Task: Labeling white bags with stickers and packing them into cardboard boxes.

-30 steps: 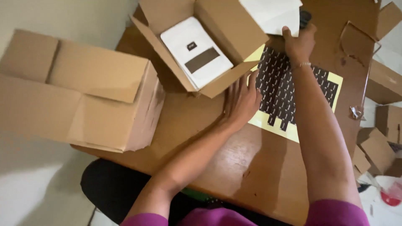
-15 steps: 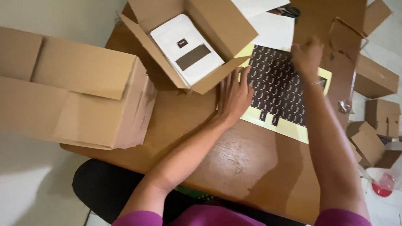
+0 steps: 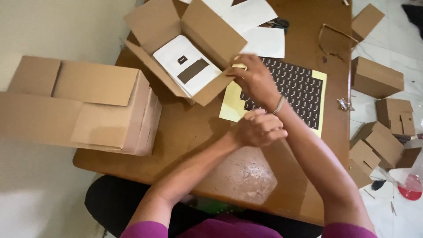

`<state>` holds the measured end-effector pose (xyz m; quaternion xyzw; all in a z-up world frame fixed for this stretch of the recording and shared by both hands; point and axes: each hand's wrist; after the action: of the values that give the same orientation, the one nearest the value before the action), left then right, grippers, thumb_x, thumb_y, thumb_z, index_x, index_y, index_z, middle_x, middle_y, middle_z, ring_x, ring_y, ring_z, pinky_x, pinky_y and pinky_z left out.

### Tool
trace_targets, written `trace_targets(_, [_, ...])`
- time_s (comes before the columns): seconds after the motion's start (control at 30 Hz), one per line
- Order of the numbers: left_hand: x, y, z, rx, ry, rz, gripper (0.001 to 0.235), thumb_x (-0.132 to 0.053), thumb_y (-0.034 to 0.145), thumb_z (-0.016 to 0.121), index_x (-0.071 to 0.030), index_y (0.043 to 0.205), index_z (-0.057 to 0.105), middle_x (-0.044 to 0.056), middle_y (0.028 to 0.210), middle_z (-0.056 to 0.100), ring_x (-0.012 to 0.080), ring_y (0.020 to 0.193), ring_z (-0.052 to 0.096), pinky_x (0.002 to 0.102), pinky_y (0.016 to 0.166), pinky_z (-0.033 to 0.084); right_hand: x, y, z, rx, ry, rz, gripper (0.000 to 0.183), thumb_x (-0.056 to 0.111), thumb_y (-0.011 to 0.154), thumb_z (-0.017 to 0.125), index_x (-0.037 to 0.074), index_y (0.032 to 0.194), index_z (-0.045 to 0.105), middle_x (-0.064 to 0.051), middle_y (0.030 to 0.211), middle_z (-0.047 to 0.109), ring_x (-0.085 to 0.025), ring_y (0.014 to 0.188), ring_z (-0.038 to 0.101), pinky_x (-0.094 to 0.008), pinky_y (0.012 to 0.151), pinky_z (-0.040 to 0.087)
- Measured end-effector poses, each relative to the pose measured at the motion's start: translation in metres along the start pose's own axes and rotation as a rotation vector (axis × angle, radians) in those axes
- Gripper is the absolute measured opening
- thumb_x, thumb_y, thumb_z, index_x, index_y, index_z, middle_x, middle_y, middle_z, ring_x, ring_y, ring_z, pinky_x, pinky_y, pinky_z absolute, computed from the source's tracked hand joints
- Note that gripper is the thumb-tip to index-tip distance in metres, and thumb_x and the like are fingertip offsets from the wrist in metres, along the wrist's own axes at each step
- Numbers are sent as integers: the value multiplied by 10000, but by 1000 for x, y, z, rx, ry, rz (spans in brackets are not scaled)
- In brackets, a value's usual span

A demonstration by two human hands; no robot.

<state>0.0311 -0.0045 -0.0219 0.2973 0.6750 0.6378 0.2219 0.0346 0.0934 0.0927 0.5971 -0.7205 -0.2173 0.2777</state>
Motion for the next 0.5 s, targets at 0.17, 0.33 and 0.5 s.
trace_targets(0.17, [-46, 38, -21, -38, -76, 37, 139, -202, 952, 693, -283, 1065, 697, -38, 1149, 688, 149, 1087, 663, 382, 986, 476, 38, -3, -28, -303, 125, 131, 283, -72, 905, 664, 123, 1070, 786, -92, 1169, 729, -300, 1024, 723, -386, 880, 574])
trace_targets(0.33, [-77, 69, -38, -86, -175, 63, 149, -158, 985, 656, -274, 1039, 732, -20, 1088, 751, 141, 1022, 713, 373, 997, 505, 49, -16, -93, -544, 173, 214, 272, -148, 889, 718, 63, 1030, 816, -180, 1149, 747, -353, 1008, 730, -412, 910, 553])
trace_targets(0.5, [-163, 122, -29, 174, 331, -189, 202, -142, 946, 588, -295, 998, 710, -14, 1006, 742, 150, 937, 720, 363, 882, 540, 55, -69, -136, -541, 340, 403, 9, 36, 1038, 617, 34, 1041, 624, -258, 1379, 605, -361, 1279, 589, -430, 1127, 370])
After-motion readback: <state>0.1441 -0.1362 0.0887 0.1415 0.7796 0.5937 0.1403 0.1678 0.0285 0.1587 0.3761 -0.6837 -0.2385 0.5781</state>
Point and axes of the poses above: each hand's wrist, its own y-axis towards the middle knuckle, its own z-axis out of the palm, x = y × z
